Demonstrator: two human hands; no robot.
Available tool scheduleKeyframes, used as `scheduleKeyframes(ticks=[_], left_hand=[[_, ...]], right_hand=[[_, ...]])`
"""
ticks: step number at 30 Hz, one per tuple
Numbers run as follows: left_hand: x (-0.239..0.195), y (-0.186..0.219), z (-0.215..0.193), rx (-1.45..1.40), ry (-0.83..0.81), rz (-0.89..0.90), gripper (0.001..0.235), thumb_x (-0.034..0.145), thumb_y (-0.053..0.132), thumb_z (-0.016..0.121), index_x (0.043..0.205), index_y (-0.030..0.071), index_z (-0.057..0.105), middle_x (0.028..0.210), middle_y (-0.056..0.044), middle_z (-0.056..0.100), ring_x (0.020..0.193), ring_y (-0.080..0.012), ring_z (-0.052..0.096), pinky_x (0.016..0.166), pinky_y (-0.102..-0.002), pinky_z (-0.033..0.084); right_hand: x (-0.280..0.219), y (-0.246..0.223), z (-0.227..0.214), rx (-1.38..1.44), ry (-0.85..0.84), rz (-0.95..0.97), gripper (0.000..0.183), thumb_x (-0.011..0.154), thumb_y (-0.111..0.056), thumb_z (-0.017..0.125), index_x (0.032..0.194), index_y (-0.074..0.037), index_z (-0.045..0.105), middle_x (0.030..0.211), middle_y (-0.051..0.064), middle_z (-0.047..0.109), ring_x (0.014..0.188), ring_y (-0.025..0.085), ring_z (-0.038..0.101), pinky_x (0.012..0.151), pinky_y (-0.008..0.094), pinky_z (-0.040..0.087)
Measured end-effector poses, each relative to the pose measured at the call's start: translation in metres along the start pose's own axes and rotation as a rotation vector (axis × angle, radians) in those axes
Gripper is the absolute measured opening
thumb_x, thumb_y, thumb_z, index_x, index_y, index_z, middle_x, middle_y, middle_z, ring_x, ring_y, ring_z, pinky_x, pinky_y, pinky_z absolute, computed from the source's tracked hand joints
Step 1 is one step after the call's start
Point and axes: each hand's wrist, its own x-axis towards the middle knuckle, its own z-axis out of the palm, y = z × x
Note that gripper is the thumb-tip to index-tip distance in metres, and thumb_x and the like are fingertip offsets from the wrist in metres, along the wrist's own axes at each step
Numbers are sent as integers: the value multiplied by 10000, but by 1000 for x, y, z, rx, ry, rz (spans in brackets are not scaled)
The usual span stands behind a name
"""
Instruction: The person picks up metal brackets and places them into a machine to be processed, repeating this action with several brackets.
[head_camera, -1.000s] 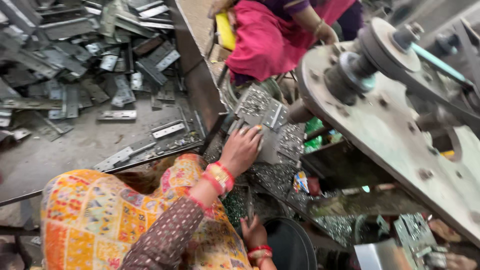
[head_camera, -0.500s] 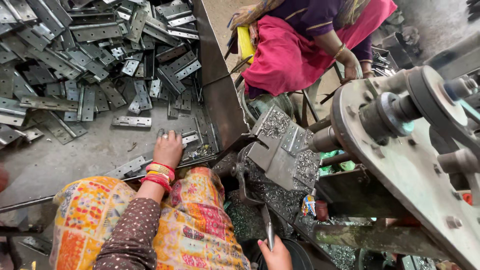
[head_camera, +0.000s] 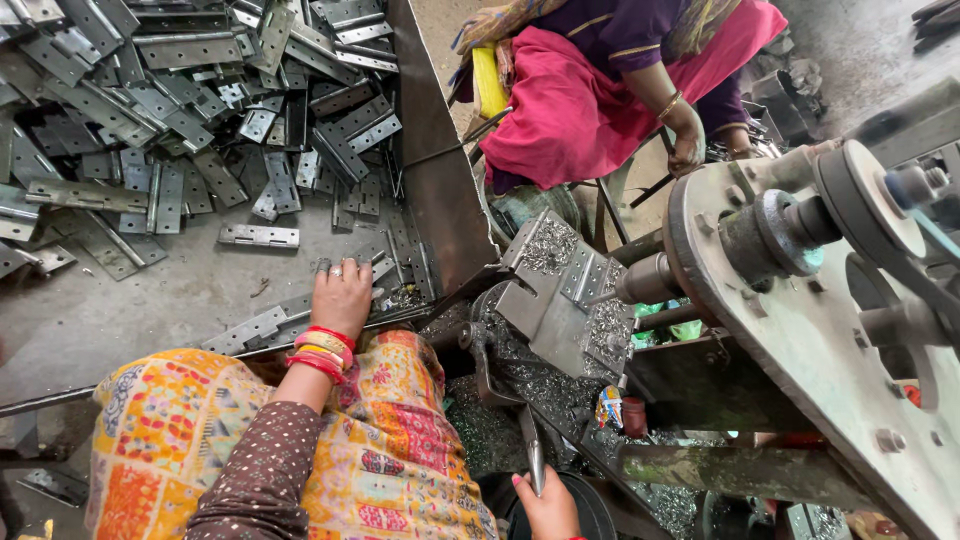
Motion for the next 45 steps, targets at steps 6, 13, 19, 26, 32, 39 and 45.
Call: scheduleKeyframes(ticks=[6,13,19,26,32,39,45], left_hand=[[2,6,17,94,-175,-34,183,919,170,562,1070,123,655,887,-62,657,821,-233,662,756,-384,503],[5,11,17,143,-111,31,189,930,163,547,1084,103,638,831,-86,655,776,-235,655,723,-388,495],[17,-13,13,47,-55,-92,133,1015,148,552,1101,99,641,773,-65,665,678,-253,666,679,-392,511],[5,-29,34,-123,-124,-352,310,871,161,644,1176,105,643,875,-81,696,761,-290,713,746,-434,531],[7,7,5,-70,-233,-432,501,871,453,733,1179,68,640,867,-129,669,707,-359,698,809,-530,499],[3,-1,40,-267,-243,-539,681,778,96,689,1444,32,563,1103,-209,582,833,-402,686,825,-555,479],[1,10,36,-224,-209,-559,384,925,146,634,1295,53,594,1232,-217,563,865,-405,686,900,-564,470]], right_hand=[[-3,-7,-5,37,-7,-11,303,801,-364,798,881,-92,692,687,82,698,667,205,686,706,351,543],[-10,-19,-7,13,-10,67,303,814,-362,800,880,-90,686,654,84,659,643,203,649,682,352,523],[-18,-37,-16,53,-48,135,287,830,-354,780,894,-99,666,592,63,592,500,201,587,542,369,477],[-24,-50,-19,97,-24,53,282,831,-358,794,866,-106,669,532,38,567,403,159,541,441,351,444],[-29,-54,-22,116,-71,177,285,835,-341,789,868,-93,652,537,51,555,374,192,541,415,373,442],[-20,-33,-14,117,-49,116,277,839,-348,797,874,-103,671,534,43,567,397,172,547,430,355,446],[-25,-46,-17,98,-45,141,282,833,-355,789,886,-102,675,535,39,575,390,176,553,432,358,454]])
